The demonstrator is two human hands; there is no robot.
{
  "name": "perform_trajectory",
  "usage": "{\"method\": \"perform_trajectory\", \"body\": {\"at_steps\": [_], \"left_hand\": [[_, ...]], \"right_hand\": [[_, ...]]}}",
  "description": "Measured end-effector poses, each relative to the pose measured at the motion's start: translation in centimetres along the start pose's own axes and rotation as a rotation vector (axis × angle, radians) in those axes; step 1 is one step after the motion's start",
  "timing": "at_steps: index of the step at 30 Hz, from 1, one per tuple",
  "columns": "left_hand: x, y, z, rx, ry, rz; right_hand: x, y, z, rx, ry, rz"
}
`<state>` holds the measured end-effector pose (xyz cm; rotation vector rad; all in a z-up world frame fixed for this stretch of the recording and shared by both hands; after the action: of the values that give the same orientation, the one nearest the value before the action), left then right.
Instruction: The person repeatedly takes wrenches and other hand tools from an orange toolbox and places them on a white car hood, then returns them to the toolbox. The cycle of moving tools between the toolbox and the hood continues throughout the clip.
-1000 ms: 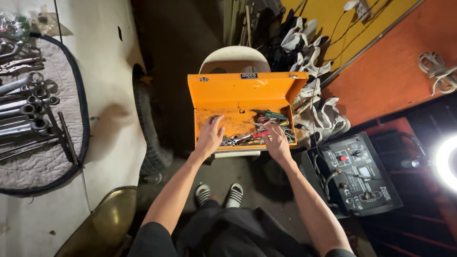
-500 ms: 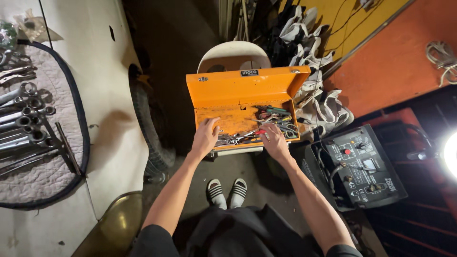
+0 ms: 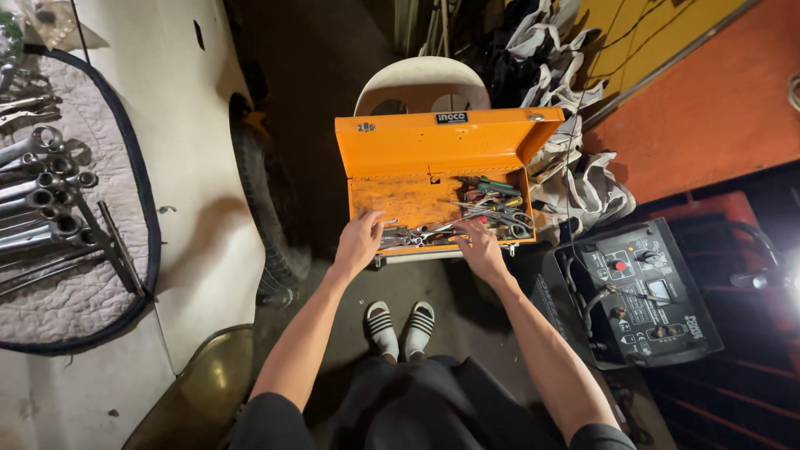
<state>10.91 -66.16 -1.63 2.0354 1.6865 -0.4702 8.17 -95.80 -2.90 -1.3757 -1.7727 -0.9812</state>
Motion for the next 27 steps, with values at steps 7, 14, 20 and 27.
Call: {"method": "perform_trajectory", "body": {"at_steps": [7, 14, 20, 27], "left_hand": [[0.7, 0.2, 2.0, 0.053, -0.041, -0.008], [0.1, 0.6, 8.3, 0.157, 0.033, 0.144], [-0.2, 0.8, 16.5, 0.315, 0.216, 0.247], [-0.6, 2.2, 24.3, 0.388, 0.496, 0.304]], "right_hand": [[-6.5, -0.8, -1.6, -0.141, -0.047, 0.068], [-15.0, -4.5, -2.3, -0.094, -0.04, 0.274], [-16.8, -5.3, -0.3, -0.024, 0.075, 0.38], [-18.3, -3.9, 1.7, -0.033, 0.079, 0.367]]}}
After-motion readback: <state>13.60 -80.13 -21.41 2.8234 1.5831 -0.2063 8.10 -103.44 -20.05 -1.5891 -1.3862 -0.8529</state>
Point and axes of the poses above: each hand's wrist, its own y-axis towards the middle knuckle, its own z-axis out of the palm, x = y × z, the point moved 1 cm from there along y, towards the middle knuckle, and after that the axes turned 14 degrees about y, right-handed, at the moved point
